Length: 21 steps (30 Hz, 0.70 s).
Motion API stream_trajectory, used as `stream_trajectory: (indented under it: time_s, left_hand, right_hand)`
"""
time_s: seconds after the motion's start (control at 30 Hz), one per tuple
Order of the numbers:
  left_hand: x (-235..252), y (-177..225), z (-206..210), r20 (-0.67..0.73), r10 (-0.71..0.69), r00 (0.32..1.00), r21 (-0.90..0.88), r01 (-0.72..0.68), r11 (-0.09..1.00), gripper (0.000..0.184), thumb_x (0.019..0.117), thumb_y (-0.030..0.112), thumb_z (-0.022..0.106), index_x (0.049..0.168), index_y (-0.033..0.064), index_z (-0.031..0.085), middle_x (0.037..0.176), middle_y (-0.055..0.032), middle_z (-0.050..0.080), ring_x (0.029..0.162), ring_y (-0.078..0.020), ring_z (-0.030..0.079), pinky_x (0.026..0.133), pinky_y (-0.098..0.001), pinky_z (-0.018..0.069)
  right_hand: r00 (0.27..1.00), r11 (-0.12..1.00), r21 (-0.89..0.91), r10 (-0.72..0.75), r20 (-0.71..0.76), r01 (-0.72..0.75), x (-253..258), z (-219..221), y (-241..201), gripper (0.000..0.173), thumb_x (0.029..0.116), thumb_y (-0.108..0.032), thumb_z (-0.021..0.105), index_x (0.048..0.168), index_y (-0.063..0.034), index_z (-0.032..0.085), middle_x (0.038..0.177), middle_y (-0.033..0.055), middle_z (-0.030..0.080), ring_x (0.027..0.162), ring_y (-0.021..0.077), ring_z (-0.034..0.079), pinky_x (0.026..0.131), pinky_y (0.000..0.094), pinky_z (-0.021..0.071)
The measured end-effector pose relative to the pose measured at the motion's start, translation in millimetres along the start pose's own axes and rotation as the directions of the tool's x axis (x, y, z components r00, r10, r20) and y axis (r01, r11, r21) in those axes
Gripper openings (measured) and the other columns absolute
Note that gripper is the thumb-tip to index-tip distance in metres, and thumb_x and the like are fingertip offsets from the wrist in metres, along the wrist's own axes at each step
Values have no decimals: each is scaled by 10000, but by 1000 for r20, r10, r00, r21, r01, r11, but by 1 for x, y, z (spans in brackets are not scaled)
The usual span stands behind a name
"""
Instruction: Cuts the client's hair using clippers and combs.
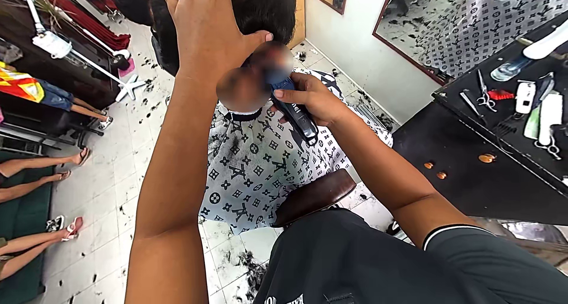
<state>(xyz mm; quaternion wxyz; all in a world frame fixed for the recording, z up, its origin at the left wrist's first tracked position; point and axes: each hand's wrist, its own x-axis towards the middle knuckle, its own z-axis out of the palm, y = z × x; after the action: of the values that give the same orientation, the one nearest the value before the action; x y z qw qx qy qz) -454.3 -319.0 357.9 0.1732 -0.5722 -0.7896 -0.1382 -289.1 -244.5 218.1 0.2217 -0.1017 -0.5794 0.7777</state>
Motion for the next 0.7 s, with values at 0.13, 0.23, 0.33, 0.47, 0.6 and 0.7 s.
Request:
stream_trajectory:
  time_s: [0.13,0.23,0.33,0.47,0.6,0.7]
  left_hand:
    - [1,1,-1,15,-7,1000,-13,7,1000,785,803,652,734,1369,121,611,1350,-142,634,1355,-343,516,1186,-684,153]
    - [1,-1,-1,14,-1,1000,-14,1,1000,781,801,658,728,1365,131,613,1355,-129,634,1358,-336,517,1187,-689,153]
    - [2,-1,1,10,7,1000,-16,-7,1000,770,808,660,723,1359,133,617,1350,-132,638,1350,-338,525,1181,-692,160]
    - [2,0,0,12,8,1000,-25,-8,1000,774,804,650,735,1367,133,611,1349,-125,639,1353,-330,522,1185,-684,156]
    - [2,-1,0,9,1,1000,-24,-1,1000,762,805,650,739,1360,142,621,1340,-119,647,1345,-322,531,1187,-676,163]
    - [2,0,1,5,6,1000,-24,-6,1000,730,811,640,738,1337,145,629,1328,-113,652,1338,-317,535,1187,-664,173]
  right_hand:
    - [998,998,-15,-62,4,62,1,1,3,441,958,-135,673,1331,0,480,1085,142,666,898,250,723,718,410,649]
    - [996,994,54,91,0,-91,-2,0,3,362,976,-165,643,1285,-24,518,1028,129,693,847,236,734,697,389,647]
    - [998,997,24,-69,-1,69,1,3,3,425,955,-146,666,1313,-4,487,1057,140,675,880,251,725,705,405,648]
    - [998,998,1,-67,3,67,0,3,4,442,952,-143,678,1325,-6,483,1063,138,672,876,251,724,699,403,648]
    - [999,998,35,52,7,-52,-2,1,3,398,969,-171,648,1309,-22,507,1055,129,687,866,238,731,708,396,648]
    - [992,992,-28,-125,20,126,3,3,1,482,945,-139,679,1352,4,464,1094,145,665,908,254,722,726,410,649]
